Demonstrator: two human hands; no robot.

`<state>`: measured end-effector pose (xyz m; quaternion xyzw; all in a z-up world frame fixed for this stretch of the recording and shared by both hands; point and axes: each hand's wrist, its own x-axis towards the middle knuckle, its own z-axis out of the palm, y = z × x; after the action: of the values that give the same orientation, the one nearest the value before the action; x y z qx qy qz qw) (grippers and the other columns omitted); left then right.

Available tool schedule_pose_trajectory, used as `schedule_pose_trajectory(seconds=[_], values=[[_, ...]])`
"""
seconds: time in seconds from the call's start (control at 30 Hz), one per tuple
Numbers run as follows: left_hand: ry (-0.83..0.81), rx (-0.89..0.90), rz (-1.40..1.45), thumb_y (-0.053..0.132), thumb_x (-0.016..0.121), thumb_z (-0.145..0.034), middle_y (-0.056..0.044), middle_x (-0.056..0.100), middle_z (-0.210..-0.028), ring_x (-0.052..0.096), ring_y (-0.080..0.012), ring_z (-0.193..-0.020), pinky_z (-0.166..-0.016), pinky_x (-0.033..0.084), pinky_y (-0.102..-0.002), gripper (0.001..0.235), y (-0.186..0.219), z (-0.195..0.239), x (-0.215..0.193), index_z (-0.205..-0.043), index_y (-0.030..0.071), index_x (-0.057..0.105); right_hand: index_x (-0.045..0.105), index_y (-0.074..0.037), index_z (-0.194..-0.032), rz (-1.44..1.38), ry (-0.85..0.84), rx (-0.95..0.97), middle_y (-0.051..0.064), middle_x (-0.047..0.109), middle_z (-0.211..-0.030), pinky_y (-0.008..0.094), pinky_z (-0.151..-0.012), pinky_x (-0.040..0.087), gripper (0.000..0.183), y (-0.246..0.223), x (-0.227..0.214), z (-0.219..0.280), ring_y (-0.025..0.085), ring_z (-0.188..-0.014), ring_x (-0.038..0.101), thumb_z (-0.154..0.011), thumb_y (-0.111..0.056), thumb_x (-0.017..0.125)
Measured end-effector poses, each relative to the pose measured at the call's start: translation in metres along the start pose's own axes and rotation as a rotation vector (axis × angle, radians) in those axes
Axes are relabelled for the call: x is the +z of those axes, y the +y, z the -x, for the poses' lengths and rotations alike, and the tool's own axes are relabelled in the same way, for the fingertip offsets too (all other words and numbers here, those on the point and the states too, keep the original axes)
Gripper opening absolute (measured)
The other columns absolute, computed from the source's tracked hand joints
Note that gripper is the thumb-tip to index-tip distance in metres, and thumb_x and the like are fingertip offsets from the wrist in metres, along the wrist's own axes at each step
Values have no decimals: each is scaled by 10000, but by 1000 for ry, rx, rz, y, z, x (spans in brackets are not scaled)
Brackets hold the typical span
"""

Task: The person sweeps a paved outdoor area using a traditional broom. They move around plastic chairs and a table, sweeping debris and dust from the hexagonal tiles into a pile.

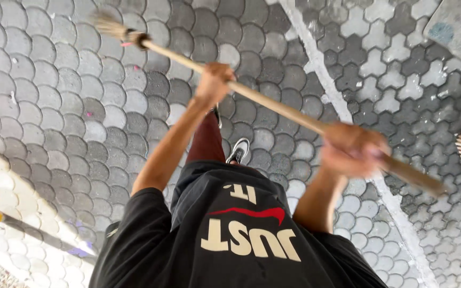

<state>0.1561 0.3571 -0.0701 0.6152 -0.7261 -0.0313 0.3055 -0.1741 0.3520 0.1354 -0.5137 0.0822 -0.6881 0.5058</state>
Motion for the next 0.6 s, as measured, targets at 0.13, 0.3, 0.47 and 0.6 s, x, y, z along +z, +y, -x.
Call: schedule_pose_trajectory(seconds=[0.13, 0.3, 0.47, 0.6], values=[[-72, 87, 314, 14, 770, -859, -45, 718, -758, 676, -162, -677, -656, 633, -233, 143, 64, -122, 12, -811, 58, 643, 337, -280, -783, 297, 58, -121, -107, 297, -529, 311, -378, 253, 324, -56, -14, -31, 62, -389, 199, -1094, -359, 385], [-284, 123, 475, -5, 700, -822, 0, 707, -731, 677, -122, -682, -722, 611, -270, 188, 52, -203, 88, -766, 123, 573, 259, -223, -816, 565, 100, -221, -48, 235, -545, 348, -396, 191, 323, -7, -18, -66, 101, -399, 114, -1110, -351, 292], [-499, -194, 709, 44, 512, -942, 20, 531, -660, 485, -93, -538, -508, 493, -206, 233, -54, -174, 25, -753, 170, 459, 496, -37, -1253, 1189, 22, -630, 238, 561, -867, 342, -283, 399, 209, 143, 8, -113, 223, -426, 452, -1142, -99, 331], [-408, -855, 636, 93, 496, -1019, -70, 585, -893, 499, -122, -596, -482, 448, -247, 148, -203, -95, -28, -979, 44, 630, 435, -158, -777, 425, 190, -61, -16, 455, -607, 294, -357, 337, 254, 289, 72, -68, 120, -429, 362, -1024, -209, 412]])
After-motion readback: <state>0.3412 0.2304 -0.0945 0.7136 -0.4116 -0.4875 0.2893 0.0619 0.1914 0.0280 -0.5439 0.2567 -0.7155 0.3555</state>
